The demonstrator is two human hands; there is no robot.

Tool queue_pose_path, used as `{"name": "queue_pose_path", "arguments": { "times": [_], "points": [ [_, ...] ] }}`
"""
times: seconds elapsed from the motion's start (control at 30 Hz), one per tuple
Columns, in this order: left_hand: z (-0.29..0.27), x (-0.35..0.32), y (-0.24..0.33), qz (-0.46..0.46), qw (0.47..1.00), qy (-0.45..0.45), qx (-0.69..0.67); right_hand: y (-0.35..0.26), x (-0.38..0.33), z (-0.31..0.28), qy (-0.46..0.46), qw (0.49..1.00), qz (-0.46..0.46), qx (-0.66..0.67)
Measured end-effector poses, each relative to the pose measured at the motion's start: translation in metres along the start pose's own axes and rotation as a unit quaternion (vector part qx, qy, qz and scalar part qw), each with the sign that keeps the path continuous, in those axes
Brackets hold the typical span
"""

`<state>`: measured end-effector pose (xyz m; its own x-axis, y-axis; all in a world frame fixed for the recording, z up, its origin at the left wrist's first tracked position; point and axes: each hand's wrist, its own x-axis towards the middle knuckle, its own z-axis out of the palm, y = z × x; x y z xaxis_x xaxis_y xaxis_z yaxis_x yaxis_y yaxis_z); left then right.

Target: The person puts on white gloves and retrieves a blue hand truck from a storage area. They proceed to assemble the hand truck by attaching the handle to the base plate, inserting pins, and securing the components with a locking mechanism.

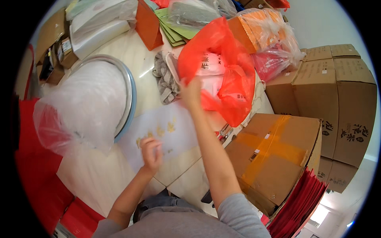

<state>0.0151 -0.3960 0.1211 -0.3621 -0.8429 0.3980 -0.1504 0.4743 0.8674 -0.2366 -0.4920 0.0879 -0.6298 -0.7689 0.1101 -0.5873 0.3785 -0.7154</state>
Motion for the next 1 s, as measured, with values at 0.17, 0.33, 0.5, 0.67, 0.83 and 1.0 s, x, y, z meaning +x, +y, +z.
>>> {"name": "queue_pose_path", "arguments": {
  "times": [0.17, 0.33, 0.5, 0.67, 0.83, 1.0],
  "points": [
    [0.091, 0.17, -0.005, 0.084, 0.983, -0.162, -0.033, -0.033, -0.047, 0.023, -0.077, 0.965, -0.247, -0.034],
    [0.077, 0.247, -0.052, -0.089, 0.989, -0.121, -0.003, -0.022, -0.008, -0.012, 0.028, 0.999, -0.02, 0.022],
    [0.089, 0.249, -0.053, -0.179, 0.98, -0.071, -0.047, -0.015, 0.061, -0.009, 0.315, 0.912, -0.11, -0.237],
    [0.112, 0.243, -0.036, -0.231, 0.956, -0.071, -0.166, 0.006, 0.071, -0.03, 0.111, 0.981, 0.113, 0.11],
    [0.144, 0.236, -0.052, -0.103, 0.988, 0.03, 0.113, -0.043, 0.035, -0.05, 0.062, 0.982, 0.07, 0.163],
    [0.13, 0.25, -0.035, -0.147, 0.986, -0.077, 0.024, -0.07, -0.001, -0.07, 0.293, 0.955, -0.025, 0.05]
  ]
}}
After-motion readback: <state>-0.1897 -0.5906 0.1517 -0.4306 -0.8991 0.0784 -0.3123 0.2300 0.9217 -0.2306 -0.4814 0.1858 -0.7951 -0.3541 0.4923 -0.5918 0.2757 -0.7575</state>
